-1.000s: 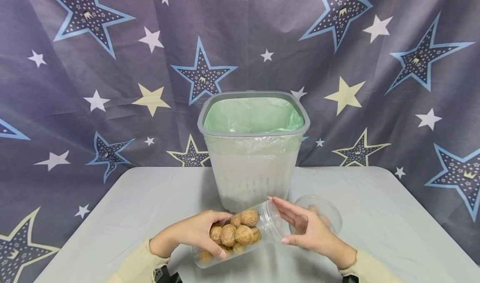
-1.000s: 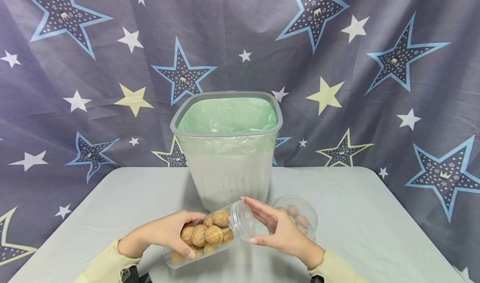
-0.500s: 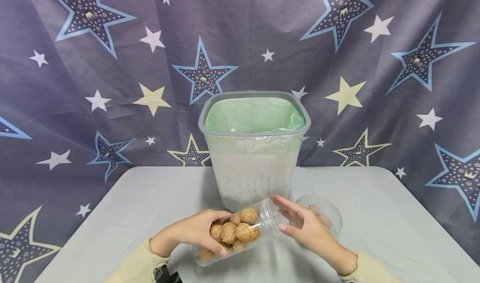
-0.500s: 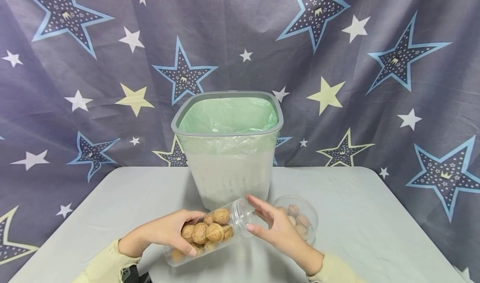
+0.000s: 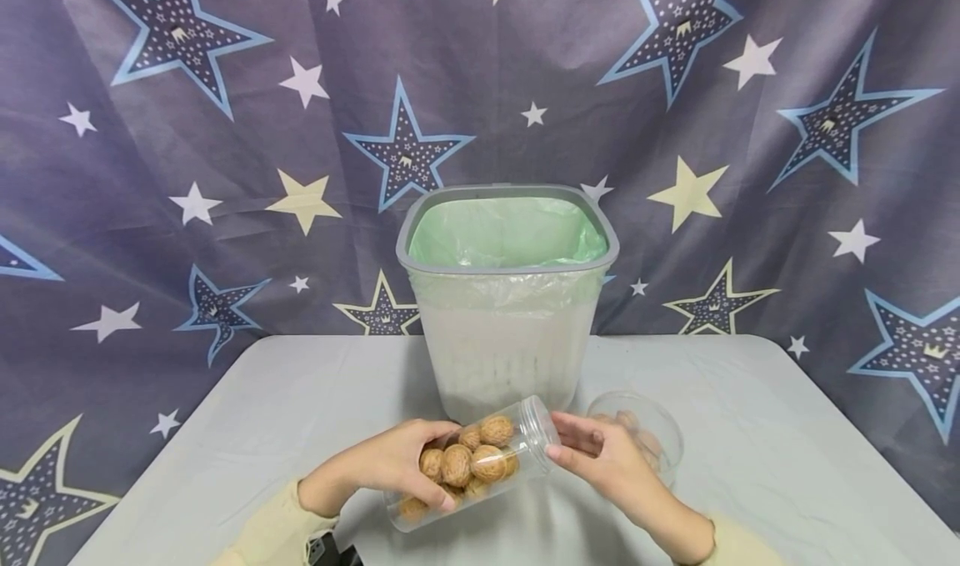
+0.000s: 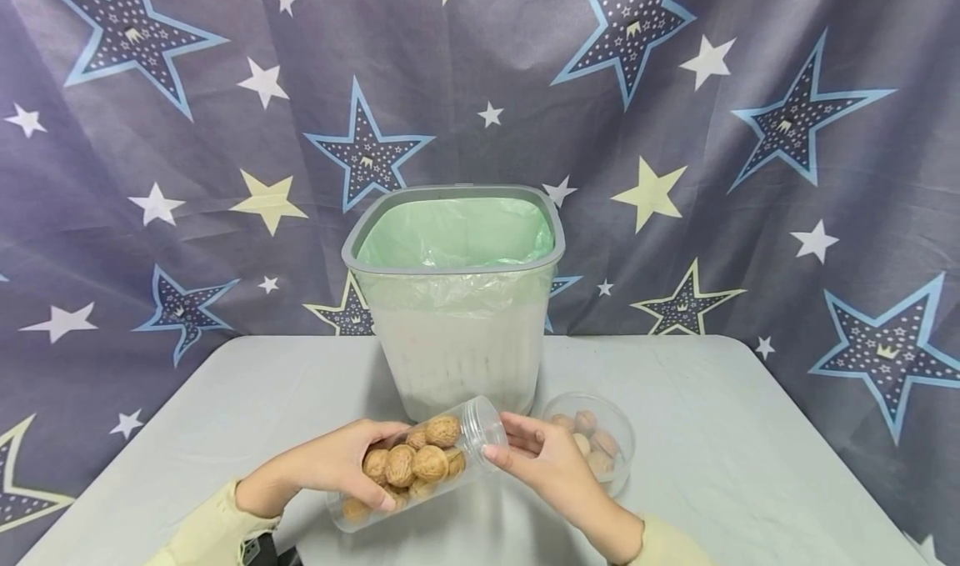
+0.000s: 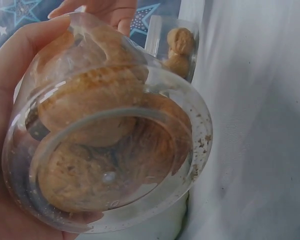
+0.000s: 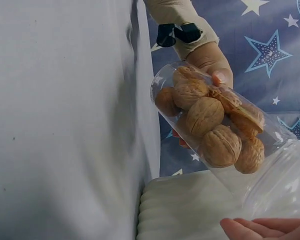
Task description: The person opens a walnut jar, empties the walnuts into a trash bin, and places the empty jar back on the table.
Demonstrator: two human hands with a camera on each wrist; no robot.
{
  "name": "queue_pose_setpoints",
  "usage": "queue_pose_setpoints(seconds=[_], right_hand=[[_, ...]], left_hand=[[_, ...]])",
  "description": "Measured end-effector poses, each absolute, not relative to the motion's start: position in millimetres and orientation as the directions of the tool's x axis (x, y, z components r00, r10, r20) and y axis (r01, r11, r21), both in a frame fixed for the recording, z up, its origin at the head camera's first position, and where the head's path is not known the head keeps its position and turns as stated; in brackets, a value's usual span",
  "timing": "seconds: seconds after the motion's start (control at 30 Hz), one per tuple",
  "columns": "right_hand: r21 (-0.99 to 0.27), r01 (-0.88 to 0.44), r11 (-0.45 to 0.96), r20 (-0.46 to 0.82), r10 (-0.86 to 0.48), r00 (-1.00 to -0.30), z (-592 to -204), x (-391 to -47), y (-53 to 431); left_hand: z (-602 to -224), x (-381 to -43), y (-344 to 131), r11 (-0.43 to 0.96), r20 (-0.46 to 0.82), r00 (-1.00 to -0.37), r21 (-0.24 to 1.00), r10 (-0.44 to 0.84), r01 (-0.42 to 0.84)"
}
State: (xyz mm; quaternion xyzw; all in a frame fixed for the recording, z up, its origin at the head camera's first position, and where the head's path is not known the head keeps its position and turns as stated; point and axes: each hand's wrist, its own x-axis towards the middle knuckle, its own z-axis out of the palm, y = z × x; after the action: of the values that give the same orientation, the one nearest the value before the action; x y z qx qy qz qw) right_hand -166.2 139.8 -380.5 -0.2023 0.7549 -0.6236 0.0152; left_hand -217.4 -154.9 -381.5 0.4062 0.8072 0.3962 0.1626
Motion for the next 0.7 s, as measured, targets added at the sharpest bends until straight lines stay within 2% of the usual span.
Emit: queue_pose_setpoints(seconds=[0.2, 0.5, 0.7], right_hand=[[-0.959, -0.260, 0.113, 0.211, -0.326, -0.921, -380.0, -165.8, 139.1], [-0.950, -0.298, 0.095, 0.250, -0.343, -0.906, -380.9, -164.9, 139.3], [-0.951, -0.308, 0.019, 0.280, -0.367, -0.887, -381.6, -165.5, 139.7]], left_hand=[[-381.9, -217.6, -155.0, 0.352, 0.066, -0.615, 0.770, 0.786, 0.532], [-381.6, -217.4, -154.4, 0.351, 0.062, -0.617, 0.776, 0.785, 0.525], [-382.2, -217.9, -154.9, 0.339, 0.057, -0.613, 0.791, 0.788, 0.509]])
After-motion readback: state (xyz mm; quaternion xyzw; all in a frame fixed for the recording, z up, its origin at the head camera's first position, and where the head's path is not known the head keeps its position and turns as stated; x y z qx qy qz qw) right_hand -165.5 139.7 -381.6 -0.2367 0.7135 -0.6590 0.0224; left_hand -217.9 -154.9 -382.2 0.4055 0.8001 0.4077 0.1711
